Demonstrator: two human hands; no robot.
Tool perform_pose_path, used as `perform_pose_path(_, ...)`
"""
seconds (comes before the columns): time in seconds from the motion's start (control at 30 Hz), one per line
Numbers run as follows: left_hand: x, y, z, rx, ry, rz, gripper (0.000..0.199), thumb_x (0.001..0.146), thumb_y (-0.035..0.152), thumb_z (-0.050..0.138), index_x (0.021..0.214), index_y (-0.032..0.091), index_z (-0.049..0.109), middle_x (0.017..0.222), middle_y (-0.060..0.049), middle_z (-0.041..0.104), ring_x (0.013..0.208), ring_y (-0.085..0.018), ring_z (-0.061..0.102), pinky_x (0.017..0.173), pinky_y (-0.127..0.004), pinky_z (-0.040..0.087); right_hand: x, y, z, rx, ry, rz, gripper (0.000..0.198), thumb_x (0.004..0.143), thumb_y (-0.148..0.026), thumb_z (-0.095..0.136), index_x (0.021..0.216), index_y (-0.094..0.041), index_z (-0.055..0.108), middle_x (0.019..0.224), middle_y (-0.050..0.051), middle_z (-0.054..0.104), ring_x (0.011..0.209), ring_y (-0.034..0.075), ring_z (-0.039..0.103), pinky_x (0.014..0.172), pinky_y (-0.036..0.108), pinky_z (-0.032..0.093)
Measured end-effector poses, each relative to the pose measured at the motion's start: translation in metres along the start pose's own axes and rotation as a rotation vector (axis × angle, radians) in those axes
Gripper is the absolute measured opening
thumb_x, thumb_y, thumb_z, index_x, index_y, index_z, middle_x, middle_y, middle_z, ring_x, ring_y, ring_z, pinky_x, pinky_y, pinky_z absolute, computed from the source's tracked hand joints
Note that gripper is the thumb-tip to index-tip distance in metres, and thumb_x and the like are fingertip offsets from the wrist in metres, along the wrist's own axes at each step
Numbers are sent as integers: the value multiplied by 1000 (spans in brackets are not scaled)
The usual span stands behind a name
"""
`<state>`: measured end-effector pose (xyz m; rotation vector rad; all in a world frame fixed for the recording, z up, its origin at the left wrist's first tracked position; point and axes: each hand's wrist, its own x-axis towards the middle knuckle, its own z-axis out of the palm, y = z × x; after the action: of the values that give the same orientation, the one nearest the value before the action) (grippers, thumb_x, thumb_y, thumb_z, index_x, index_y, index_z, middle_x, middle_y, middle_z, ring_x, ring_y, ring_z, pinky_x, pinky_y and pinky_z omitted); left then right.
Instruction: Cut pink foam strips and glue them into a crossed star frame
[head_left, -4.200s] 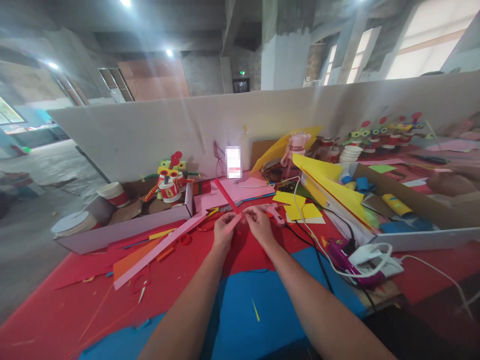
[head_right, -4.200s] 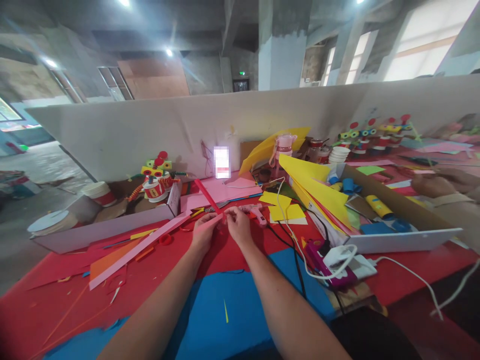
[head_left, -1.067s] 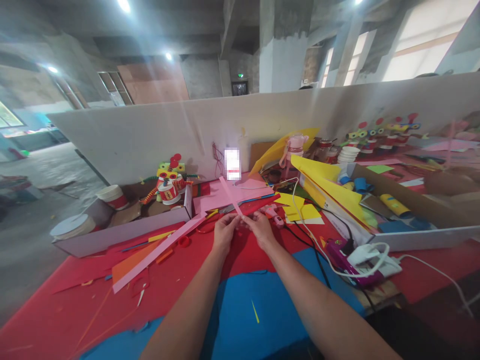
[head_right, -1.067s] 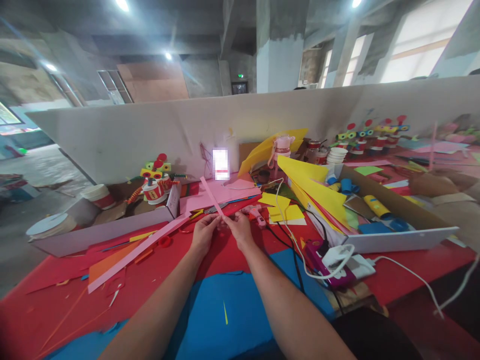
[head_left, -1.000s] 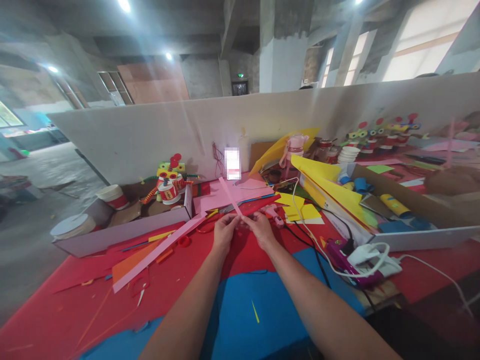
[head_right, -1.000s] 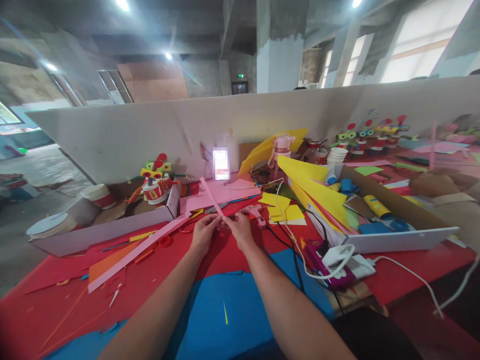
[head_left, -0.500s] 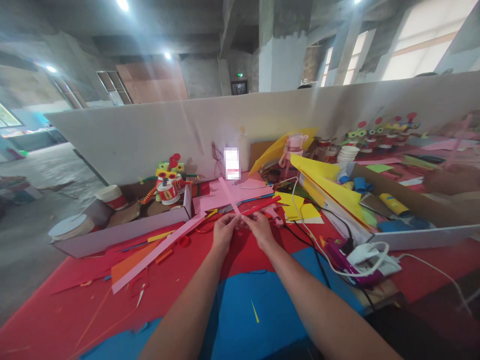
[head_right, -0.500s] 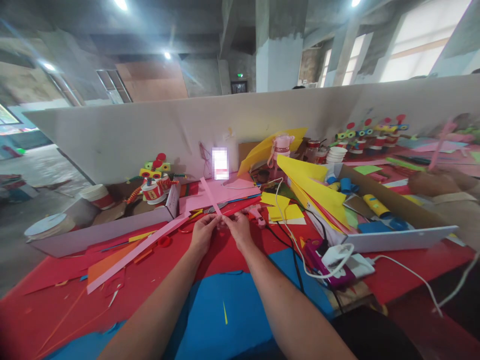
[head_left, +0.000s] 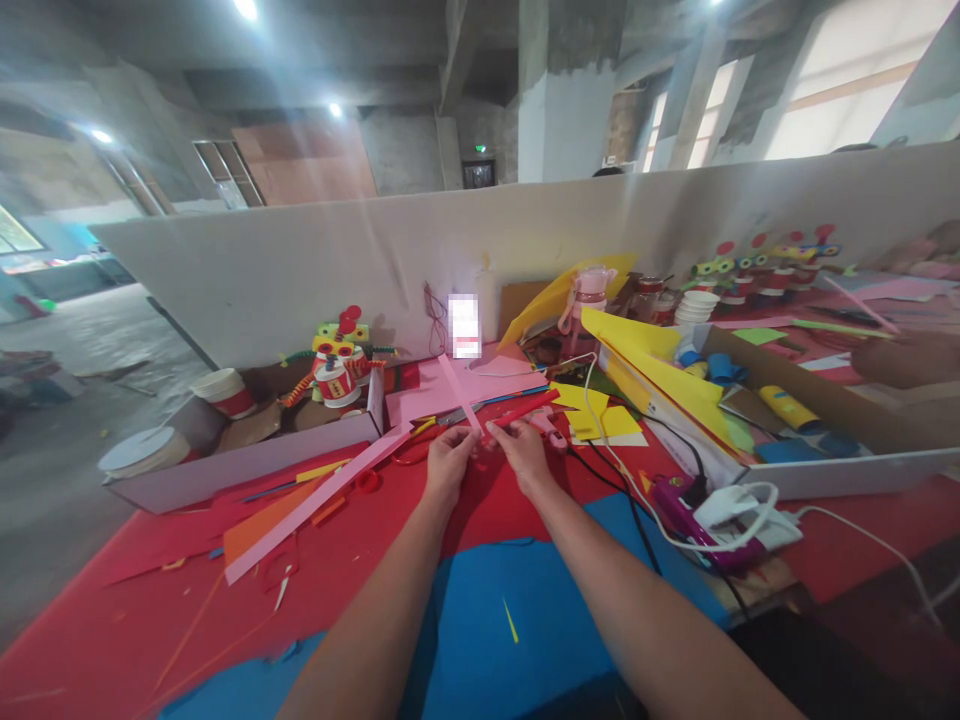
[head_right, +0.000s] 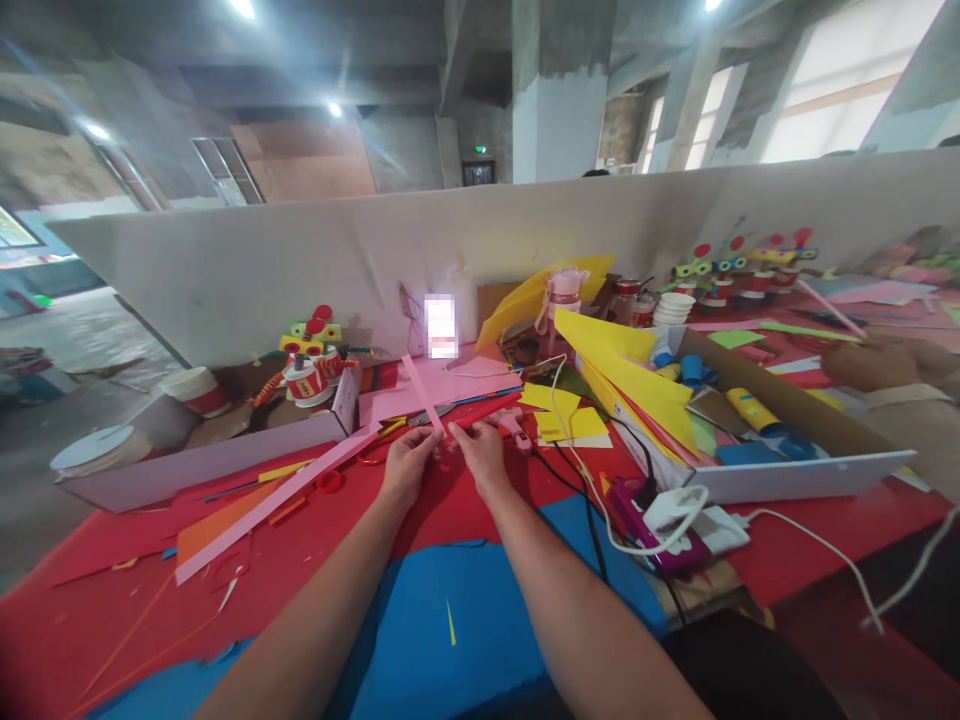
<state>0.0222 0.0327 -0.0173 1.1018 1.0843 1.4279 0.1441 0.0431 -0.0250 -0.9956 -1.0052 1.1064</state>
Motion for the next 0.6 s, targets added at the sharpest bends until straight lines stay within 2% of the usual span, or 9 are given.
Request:
perform_pose_path(0.17, 0, 2, 0, -6, 5, 21, 30, 61, 41, 79, 64, 15, 65, 52, 2, 55, 47, -8, 47, 47, -20, 40, 2, -1, -3, 60, 36, 42, 34, 62, -51, 73, 62, -20, 60, 55, 0, 64, 56, 17, 61, 58, 29, 47)
perform_pose_path(0.37, -1, 3, 1, -68, -22, -14, 30, 62, 40, 79, 67, 14, 65, 53, 2, 56, 48, -9, 49, 46, -20, 42, 0, 0, 1, 165, -148, 105, 28, 58, -43, 75, 65, -20, 60, 63, 0, 68, 60, 16, 63, 63, 30, 51)
perform_pose_path(0.6, -2, 5, 2, -83, -50, -16, 31, 61, 40, 80, 68, 14, 64, 53, 2, 56, 47, -8, 49, 45, -20, 43, -2, 1, 4, 307, -137, 172, 36, 54, -46, 79, 71, -19, 63, 64, 1, 67, 61, 16, 62, 64, 32, 54)
